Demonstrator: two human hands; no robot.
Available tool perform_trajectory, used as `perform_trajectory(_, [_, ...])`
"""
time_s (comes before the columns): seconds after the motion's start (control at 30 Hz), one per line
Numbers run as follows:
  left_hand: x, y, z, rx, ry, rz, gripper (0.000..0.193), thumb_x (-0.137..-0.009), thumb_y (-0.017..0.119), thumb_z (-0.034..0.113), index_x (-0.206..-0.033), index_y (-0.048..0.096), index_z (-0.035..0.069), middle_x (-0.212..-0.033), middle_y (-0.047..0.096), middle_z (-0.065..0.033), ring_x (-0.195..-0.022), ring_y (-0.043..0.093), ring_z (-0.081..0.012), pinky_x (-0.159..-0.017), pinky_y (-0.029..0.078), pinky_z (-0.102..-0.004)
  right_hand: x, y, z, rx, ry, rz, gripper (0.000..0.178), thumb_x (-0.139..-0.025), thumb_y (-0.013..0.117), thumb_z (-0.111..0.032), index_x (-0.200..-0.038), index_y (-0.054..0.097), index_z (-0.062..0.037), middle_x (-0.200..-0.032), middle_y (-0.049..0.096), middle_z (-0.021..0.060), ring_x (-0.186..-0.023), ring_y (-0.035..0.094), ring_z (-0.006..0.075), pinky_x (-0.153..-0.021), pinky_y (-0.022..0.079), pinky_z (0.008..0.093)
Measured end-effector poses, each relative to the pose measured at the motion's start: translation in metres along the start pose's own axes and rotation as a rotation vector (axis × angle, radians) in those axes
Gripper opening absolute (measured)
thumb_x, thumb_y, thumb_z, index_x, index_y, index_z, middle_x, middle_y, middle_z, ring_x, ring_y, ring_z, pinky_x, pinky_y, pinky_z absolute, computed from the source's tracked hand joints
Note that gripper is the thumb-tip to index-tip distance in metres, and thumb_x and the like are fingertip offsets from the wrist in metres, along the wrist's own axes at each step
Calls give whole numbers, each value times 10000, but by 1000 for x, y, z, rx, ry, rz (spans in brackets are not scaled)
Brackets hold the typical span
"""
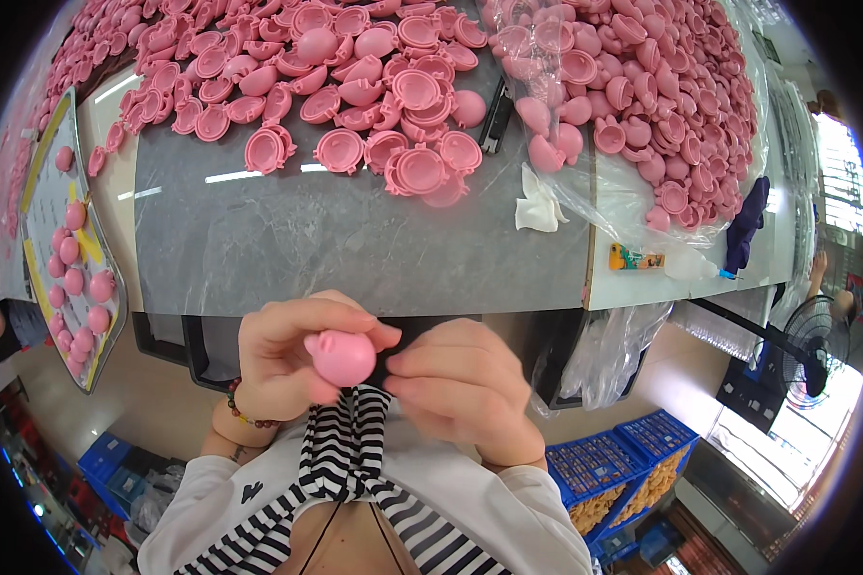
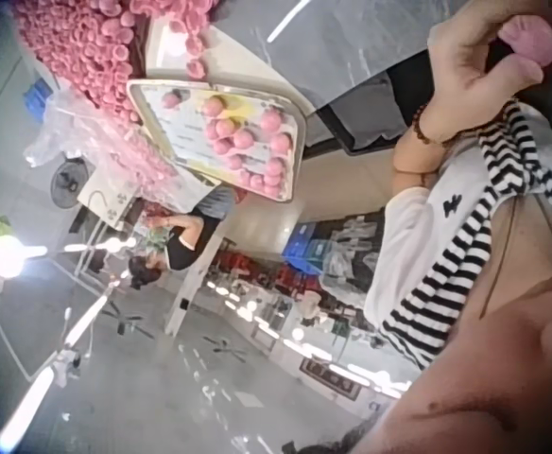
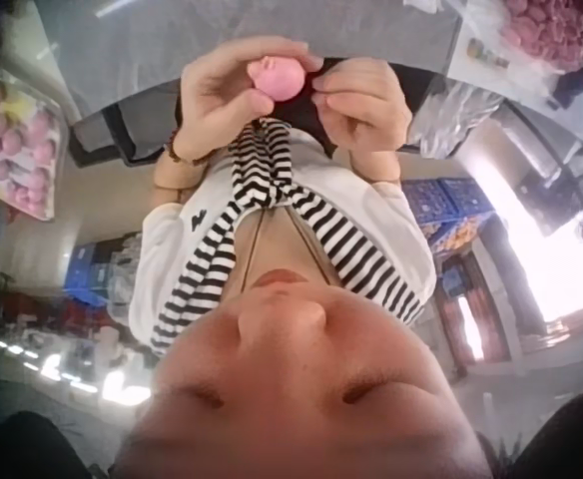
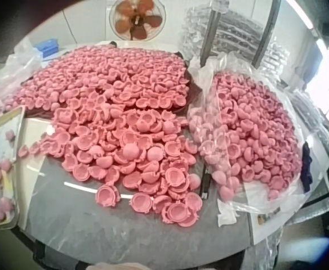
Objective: The person applies glue to plastic shell halves using a dispensing bottle, joins the pieces together by hand to assemble round objects, and places the assembled objects onto a tray.
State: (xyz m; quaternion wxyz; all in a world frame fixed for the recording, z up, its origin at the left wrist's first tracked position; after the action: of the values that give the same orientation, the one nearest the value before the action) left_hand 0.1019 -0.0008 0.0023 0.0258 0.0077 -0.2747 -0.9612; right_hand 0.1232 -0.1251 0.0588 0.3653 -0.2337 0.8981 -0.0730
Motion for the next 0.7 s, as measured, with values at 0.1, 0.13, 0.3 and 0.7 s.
perform_trajectory(0.1, [4, -9, -1, 141, 48, 75, 470, -695, 700, 379, -896, 541, -15, -793, 586, -140, -692, 547, -186, -634, 454, -282, 6, -33, 4, 109, -92, 198, 150, -691, 635, -17, -800, 537, -45, -756, 578, 88, -648, 548, 200, -537, 443, 289])
perform_trajectory(0.13, [4, -7, -5, 141, 61, -156, 621, -698, 679, 458, -1041, 537, -41, -940, 543, -79, -840, 557, -152, -731, 436, -268, 8, -54, 4, 199, -120, 375, 119, -727, 602, -44, -819, 528, -26, -733, 556, 95, -670, 523, 191, -570, 431, 277])
perform_trajectory(0.3, [10, -4, -19, 483, -125, -130, 615, -717, 676, 433, -1086, 485, -20, -900, 564, -100, -799, 584, -161, -721, 456, -268, 48, -189, 22, 686, -13, 1035, 182, -796, 561, -89, -911, 460, 11, -845, 521, 120, -725, 496, 189, -664, 419, 272])
perform_trajectory(0.7, [25, -38, 76, -592, 501, 62, 367, -608, 751, 204, -848, 598, -27, -720, 618, -130, -704, 596, -248, -630, 458, -322, 58, -245, 106, 783, 696, 700, 348, -829, 583, -167, -1074, 494, 65, -977, 602, 133, -867, 567, 156, -764, 456, 260])
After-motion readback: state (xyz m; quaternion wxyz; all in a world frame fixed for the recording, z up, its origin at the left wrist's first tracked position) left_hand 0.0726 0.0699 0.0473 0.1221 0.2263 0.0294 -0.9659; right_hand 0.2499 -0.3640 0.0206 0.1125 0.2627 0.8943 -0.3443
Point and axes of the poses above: each hand's wrist, its own x-axis away from the middle knuckle, its own y-axis out of the palm, z = x × y, the point moved 9 cm from there along -x, towards the middle knuckle
